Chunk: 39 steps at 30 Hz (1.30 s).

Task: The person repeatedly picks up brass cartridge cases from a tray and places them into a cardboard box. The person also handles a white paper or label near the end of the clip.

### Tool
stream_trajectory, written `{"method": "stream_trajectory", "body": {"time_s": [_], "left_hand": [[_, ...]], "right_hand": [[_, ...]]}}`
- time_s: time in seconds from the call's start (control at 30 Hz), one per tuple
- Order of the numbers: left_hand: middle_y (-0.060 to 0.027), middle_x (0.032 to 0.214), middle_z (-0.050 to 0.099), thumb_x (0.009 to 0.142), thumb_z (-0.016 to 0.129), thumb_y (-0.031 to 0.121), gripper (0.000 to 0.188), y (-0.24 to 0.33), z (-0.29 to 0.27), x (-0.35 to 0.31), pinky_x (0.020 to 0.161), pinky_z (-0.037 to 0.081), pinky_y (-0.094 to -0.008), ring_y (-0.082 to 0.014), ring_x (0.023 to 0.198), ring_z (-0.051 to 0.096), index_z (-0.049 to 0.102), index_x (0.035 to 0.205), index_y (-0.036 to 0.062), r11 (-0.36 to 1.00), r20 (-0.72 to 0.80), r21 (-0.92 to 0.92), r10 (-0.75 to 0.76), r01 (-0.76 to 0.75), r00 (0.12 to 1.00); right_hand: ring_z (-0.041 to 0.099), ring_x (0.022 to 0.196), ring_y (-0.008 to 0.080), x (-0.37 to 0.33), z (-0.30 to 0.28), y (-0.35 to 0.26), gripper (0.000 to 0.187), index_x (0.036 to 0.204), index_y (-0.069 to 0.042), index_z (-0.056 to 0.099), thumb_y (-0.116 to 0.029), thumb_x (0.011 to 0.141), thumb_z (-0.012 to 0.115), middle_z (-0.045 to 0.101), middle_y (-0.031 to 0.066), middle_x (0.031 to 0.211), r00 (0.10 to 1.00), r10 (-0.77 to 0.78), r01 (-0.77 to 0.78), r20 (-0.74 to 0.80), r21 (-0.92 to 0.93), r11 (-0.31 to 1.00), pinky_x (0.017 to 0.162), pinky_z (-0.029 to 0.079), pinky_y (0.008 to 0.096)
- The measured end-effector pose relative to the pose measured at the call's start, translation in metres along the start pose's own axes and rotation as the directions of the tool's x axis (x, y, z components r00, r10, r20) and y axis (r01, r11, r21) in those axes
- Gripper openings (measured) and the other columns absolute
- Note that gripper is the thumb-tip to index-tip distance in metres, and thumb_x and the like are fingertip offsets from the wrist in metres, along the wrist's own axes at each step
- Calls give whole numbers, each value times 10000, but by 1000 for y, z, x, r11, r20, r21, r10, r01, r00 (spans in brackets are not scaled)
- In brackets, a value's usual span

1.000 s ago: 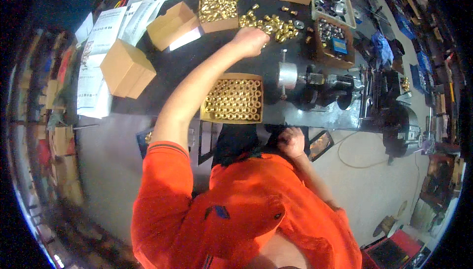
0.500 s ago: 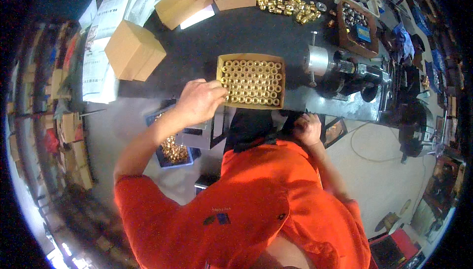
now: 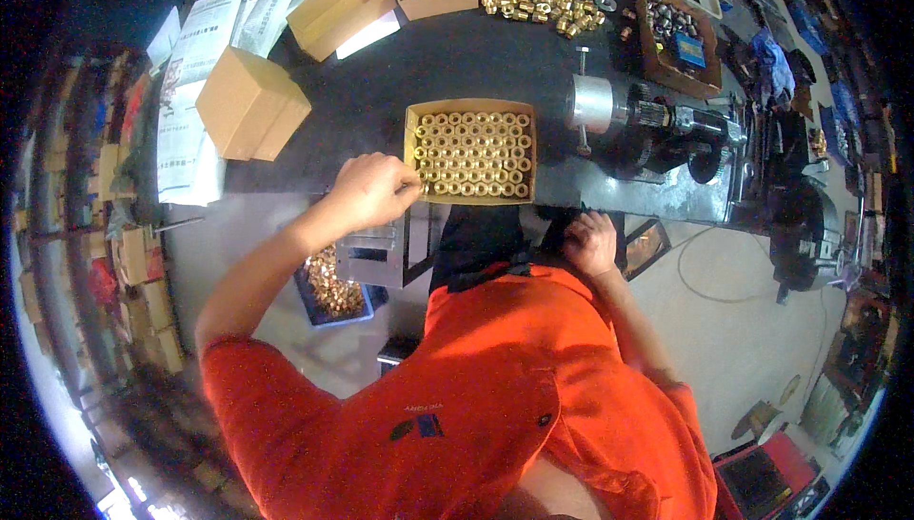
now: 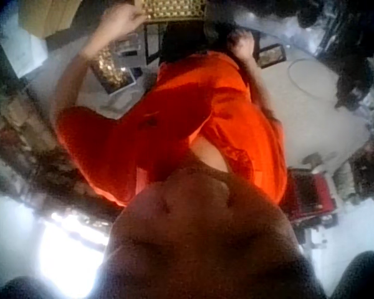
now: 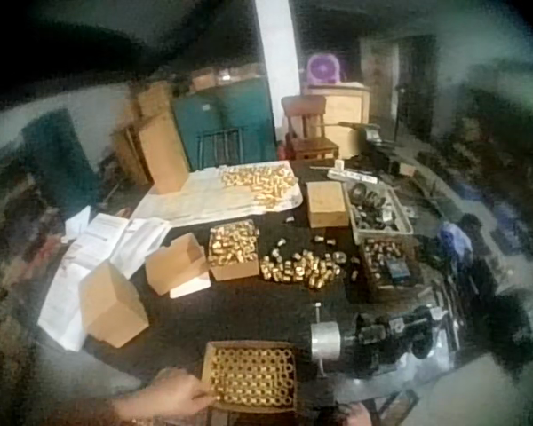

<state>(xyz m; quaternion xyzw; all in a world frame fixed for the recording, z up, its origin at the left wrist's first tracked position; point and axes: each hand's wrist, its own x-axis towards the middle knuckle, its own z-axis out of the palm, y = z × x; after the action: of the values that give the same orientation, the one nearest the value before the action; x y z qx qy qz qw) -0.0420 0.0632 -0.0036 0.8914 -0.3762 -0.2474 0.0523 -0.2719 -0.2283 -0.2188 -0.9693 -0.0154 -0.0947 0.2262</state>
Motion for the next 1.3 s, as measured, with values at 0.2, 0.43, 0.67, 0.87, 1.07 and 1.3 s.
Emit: {"method": "stream_trajectory", "body": {"time_s": [0.2,0.43,0.67,0.87,1.07,1.3], "left_hand": [[-132,691,655,842,628,365,275,-11,8,-11,595,489,-440,-326,655,646,704,967,132,993,-18,-106,45,-47,999],[-111,620,629,822,669,363,351,0,1,-18,579,484,-432,-299,600,639,663,1110,162,998,72,-24,55,-53,996],[-99,600,618,804,682,295,389,-8,16,-17,594,502,-436,-300,604,640,639,1175,184,995,75,-82,63,-57,995],[-88,629,636,787,685,280,403,-3,17,-15,596,509,-443,-307,621,645,633,1178,195,998,74,-13,70,-69,995],[-95,639,642,788,683,269,416,-3,20,-14,599,510,-450,-308,623,648,618,1185,164,996,58,-46,82,-79,995],[-110,661,654,790,677,255,408,-6,20,-12,602,512,-456,-316,640,655,609,1173,130,989,21,-37,144,-143,989]], "right_hand": [[541,793,273,2,-2,-2,239,738,-117,628,-182,523,711,557,55,784,1000,-20,20,-9,12,1000,684,430,401],[539,796,274,2,-3,-1,237,739,-121,629,-171,521,709,549,51,777,1000,-8,8,-2,17,1000,689,431,402],[544,804,278,1,-1,0,217,731,-120,638,-167,529,704,554,50,779,1000,10,-10,14,6,1000,697,437,405],[538,694,259,7,-6,-6,134,656,-120,601,-127,530,645,558,37,713,995,-38,40,-94,20,999,625,416,381],[535,697,262,7,-6,-7,127,665,-114,605,-124,545,645,557,43,718,994,-34,37,-102,26,999,626,414,387],[536,690,275,4,-1,-4,105,669,-108,606,-114,569,635,551,54,711,991,-10,15,-132,39,999,618,414,400]]}}
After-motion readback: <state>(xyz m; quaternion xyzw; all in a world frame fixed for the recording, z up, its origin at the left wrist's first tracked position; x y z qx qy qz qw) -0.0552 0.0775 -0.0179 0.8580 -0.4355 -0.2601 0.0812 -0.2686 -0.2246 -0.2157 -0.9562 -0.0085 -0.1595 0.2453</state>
